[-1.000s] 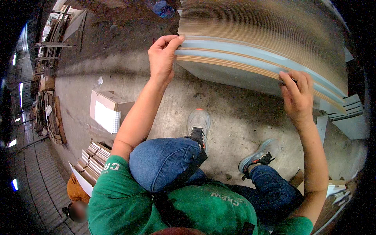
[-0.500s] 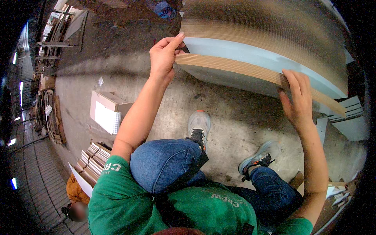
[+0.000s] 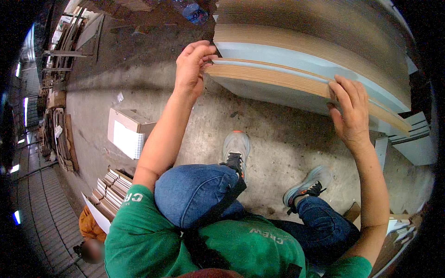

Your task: The person repeatedly picks up large white rectangular panels from a stack on the floor and places them onto a separate stack. The person handles the panels one at a time, lifting them with both hands and aligning them before setting them down.

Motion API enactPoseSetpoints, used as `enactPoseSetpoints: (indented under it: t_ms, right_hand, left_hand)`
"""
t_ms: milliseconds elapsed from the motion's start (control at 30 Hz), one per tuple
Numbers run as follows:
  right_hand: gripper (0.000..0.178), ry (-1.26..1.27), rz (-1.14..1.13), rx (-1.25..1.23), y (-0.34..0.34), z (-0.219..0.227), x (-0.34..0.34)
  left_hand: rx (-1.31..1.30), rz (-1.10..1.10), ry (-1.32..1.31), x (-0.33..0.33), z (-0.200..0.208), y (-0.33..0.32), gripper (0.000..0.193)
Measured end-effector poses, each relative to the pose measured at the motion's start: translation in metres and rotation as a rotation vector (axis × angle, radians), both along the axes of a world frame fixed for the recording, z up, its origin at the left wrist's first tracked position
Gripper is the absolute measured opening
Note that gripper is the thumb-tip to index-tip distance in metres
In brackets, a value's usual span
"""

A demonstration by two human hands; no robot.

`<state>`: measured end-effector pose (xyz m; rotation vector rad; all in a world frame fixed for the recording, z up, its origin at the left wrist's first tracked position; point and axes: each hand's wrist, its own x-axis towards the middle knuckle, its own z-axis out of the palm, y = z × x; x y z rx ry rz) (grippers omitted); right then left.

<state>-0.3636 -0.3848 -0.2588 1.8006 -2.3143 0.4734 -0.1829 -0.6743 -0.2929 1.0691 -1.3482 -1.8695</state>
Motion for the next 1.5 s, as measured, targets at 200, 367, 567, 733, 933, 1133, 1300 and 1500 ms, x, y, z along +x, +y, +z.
enactPoseSetpoints:
  t_ms: [200,367,567,733,933,1133,1300,1500]
  right_hand:
    - [0.063,-0.062,0.010,0.024,0.002,-0.002,0.001]
    - [0.064,-0.063,-0.014,0.032,0.002,-0.002,0.001]
    - [0.065,-0.033,-0.034,0.021,0.003,-0.003,0.002]
    - [0.066,0.062,-0.030,0.054,0.002,0.002,0.003]
    - [0.065,0.016,-0.011,0.056,0.004,-0.002,0.002]
    - [0.065,-0.016,-0.004,0.043,0.004,-0.001,0.000]
    - [0.065,0.022,-0.026,0.029,0.003,0.000,0.004]
    - [0.064,0.037,-0.033,0.048,0.005,0.000,0.002]
  left_hand:
    - [-0.049,-0.023,-0.055,-0.006,0.001,-0.002,0.026]
    - [-0.065,-0.035,-0.027,-0.005,0.001,0.000,0.023]
    - [-0.082,-0.038,-0.004,-0.003,-0.001,0.001,0.027]
    - [0.054,-0.040,0.039,-0.004,0.003,-0.004,0.026]
    - [-0.015,-0.024,-0.089,-0.010,0.006,-0.001,0.023]
    - [-0.072,-0.017,-0.081,-0.011,0.003,0.000,0.024]
    - [-0.094,0.003,-0.033,-0.010,0.001,0.001,0.029]
    - [0.154,-0.018,0.031,-0.012,0.007,-0.004,0.030]
